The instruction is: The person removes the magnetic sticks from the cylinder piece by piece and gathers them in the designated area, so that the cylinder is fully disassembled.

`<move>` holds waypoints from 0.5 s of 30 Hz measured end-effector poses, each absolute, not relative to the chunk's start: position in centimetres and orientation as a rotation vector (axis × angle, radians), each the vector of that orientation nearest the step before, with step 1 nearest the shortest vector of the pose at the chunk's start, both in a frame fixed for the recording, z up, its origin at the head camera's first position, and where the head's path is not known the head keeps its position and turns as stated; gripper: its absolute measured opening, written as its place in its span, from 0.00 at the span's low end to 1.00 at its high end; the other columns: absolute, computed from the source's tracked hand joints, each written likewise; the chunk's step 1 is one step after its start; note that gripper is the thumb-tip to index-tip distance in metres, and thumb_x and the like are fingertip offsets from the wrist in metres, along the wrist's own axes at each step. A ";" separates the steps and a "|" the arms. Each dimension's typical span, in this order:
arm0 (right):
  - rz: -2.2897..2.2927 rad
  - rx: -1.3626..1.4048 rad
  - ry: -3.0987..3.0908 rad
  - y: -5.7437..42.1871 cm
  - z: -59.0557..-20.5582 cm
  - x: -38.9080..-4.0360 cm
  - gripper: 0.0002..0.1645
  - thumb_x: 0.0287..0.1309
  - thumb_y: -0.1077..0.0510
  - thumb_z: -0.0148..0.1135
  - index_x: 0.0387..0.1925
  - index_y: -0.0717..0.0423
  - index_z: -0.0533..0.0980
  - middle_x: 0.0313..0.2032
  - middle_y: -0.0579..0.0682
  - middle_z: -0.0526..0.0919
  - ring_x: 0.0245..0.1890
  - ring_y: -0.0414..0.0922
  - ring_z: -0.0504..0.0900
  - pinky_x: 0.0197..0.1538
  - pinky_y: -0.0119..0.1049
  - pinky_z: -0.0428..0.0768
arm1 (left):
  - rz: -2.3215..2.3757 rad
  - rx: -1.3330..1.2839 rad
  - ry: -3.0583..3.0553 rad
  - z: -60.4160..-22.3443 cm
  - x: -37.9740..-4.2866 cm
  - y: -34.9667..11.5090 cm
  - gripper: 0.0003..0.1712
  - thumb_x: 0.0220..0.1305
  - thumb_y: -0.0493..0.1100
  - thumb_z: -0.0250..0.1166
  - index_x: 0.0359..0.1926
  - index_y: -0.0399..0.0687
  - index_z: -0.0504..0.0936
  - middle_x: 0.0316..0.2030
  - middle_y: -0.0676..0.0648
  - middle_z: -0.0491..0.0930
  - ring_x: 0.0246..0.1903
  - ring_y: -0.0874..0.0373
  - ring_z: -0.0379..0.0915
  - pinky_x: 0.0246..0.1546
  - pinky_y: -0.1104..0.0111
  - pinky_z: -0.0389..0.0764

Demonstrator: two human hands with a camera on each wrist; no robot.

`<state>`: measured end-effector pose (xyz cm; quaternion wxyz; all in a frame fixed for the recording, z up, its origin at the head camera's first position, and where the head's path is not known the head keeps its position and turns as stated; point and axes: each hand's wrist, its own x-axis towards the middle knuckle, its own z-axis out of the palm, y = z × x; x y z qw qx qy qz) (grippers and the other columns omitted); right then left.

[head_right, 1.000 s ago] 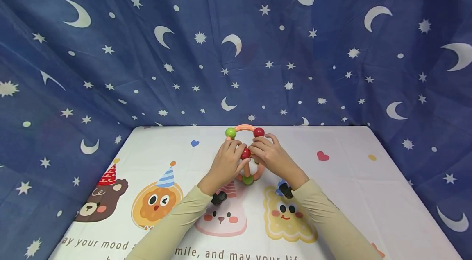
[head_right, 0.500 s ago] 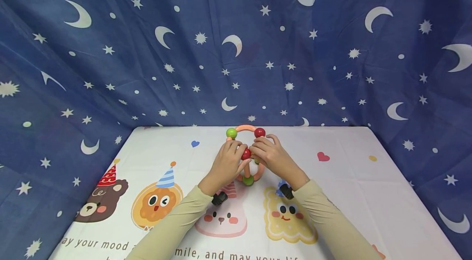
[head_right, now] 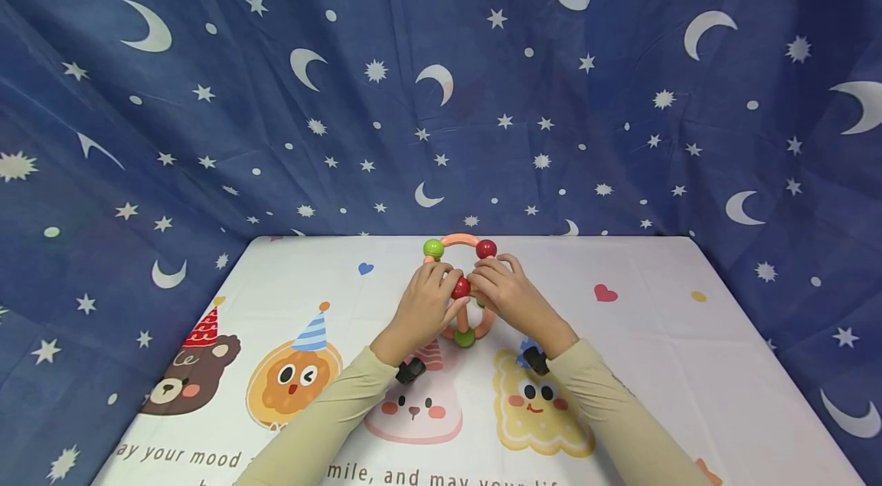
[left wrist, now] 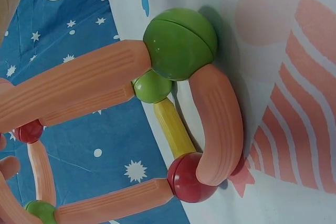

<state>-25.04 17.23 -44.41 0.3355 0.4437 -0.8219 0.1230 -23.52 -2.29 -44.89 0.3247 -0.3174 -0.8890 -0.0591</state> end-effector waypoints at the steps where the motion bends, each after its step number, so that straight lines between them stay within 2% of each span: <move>1: 0.326 1.157 -2.146 17.2 -44.4 -25.0 0.21 0.40 0.62 0.72 0.41 0.56 0.78 0.39 0.51 0.83 0.47 0.49 0.78 0.54 0.53 0.71 | -0.149 -0.832 -2.332 -44.9 -23.5 -2.3 0.22 0.61 0.55 0.61 0.48 0.45 0.75 0.42 0.47 0.75 0.44 0.54 0.69 0.47 0.66 0.72; 6: 0.341 1.157 -2.144 17.3 -44.4 -25.0 0.22 0.39 0.62 0.73 0.41 0.55 0.79 0.39 0.50 0.83 0.47 0.48 0.77 0.54 0.52 0.69 | -0.149 -0.837 -2.337 -44.7 -23.4 -2.3 0.22 0.63 0.56 0.58 0.48 0.45 0.75 0.42 0.46 0.75 0.44 0.54 0.69 0.47 0.66 0.73; 15: 0.259 1.154 -2.148 17.7 -44.3 -25.3 0.23 0.39 0.63 0.72 0.43 0.54 0.79 0.40 0.49 0.83 0.46 0.48 0.78 0.54 0.52 0.69 | -0.164 -0.831 -2.347 -44.8 -23.5 -2.3 0.22 0.61 0.55 0.61 0.49 0.45 0.75 0.42 0.46 0.75 0.44 0.54 0.69 0.48 0.65 0.72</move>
